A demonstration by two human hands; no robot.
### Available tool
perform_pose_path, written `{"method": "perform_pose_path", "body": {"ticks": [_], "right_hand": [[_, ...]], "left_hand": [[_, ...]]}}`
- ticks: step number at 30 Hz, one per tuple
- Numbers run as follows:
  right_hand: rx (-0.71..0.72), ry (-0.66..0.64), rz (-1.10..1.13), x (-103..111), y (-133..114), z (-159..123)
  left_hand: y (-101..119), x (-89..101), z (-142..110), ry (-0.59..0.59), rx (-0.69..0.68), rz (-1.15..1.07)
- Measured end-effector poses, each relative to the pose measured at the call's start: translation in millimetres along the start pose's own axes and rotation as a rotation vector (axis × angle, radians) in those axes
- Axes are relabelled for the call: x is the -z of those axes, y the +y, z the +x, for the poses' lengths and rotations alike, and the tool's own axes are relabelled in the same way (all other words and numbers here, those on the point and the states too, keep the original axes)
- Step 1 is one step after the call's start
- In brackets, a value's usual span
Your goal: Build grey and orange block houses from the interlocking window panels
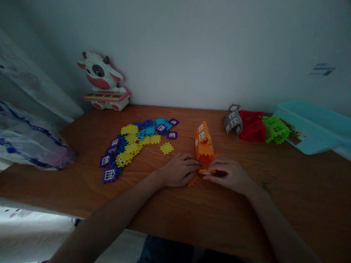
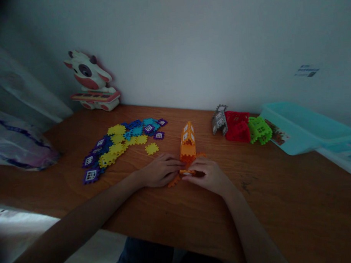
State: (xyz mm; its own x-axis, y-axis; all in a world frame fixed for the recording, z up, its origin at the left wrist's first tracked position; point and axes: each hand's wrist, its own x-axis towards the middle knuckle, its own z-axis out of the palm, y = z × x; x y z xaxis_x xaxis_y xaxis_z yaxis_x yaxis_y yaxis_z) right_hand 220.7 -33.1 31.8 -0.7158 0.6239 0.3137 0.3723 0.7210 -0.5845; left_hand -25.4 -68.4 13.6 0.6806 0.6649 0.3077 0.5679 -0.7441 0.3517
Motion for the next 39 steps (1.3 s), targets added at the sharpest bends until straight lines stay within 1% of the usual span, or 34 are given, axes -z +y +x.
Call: {"method": "perform_pose_path", "body": {"ticks": [2,4,9,14,16,18,20,22,23,25,27,30,32,35,37,39], "right_hand": [[-0.004,-0.043,0.033,3.7,-2.0,-0.3],[-0.025,-0.059,0.046,5.1,-3.9,-0.6],[-0.071,-0.137,0.06,-1.2,-2.1,-1.6],[-0.145,-0.153,0.146,-3.8,1.7,-3.1],[-0.184,-0.094,0.118,-0.5,3.4,-3.3],[-0.228,0.036,0.019,4.1,7.4,-3.8],[-0.259,0.182,-0.096,8.7,14.4,-5.1],[-0.263,0.252,-0.161,12.5,23.0,-7.5],[-0.255,0.25,-0.178,14.2,27.1,-8.9],[-0.237,0.189,-0.195,17.4,33.9,-11.8],[-0.231,0.118,-0.199,21.2,38.1,-14.3],[-0.237,0.085,-0.171,28.8,40.5,-17.5],[-0.251,0.07,-0.13,34.2,40.2,-19.7],[-0.325,0.045,-0.054,41.0,37.6,-23.1],[-0.36,0.034,-0.028,43.4,35.0,-24.5],[-0.347,0.017,-0.022,43.7,32.7,-24.6]], "left_hand": [[-0.6,0.0,0.1,0.011,0.005,-0.017],[-0.4,1.1,0.2,0.019,0.01,-0.028],[0.4,1.7,0.7,0.015,0.017,-0.02],[-2.4,-0.3,-0.9,0.036,-0.008,-0.009],[-3.9,3.1,-2.1,0.047,-0.016,-0.004],[-5.6,9.4,-3.5,0.048,-0.017,0.001],[-8.2,16.8,-5.3,0.028,-0.02,0.0],[-12.3,23.2,-7.8,-0.017,-0.026,-0.001],[-15.0,25.5,-9.3,-0.039,-0.027,0.0],[-21.5,28.5,-12.7,-0.061,-0.024,0.006],[-28.2,30.0,-15.7,-0.051,-0.02,0.005],[-34.3,31.9,-17.9,-0.024,-0.01,-0.026],[-34.5,33.8,-17.6,-0.033,-0.006,-0.03],[-31.5,35.7,-15.9,-0.069,-0.008,-0.013],[-29.8,35.2,-14.9,-0.071,-0.001,-0.034],[-29.1,33.1,-14.2,-0.057,0.005,-0.074]]}}
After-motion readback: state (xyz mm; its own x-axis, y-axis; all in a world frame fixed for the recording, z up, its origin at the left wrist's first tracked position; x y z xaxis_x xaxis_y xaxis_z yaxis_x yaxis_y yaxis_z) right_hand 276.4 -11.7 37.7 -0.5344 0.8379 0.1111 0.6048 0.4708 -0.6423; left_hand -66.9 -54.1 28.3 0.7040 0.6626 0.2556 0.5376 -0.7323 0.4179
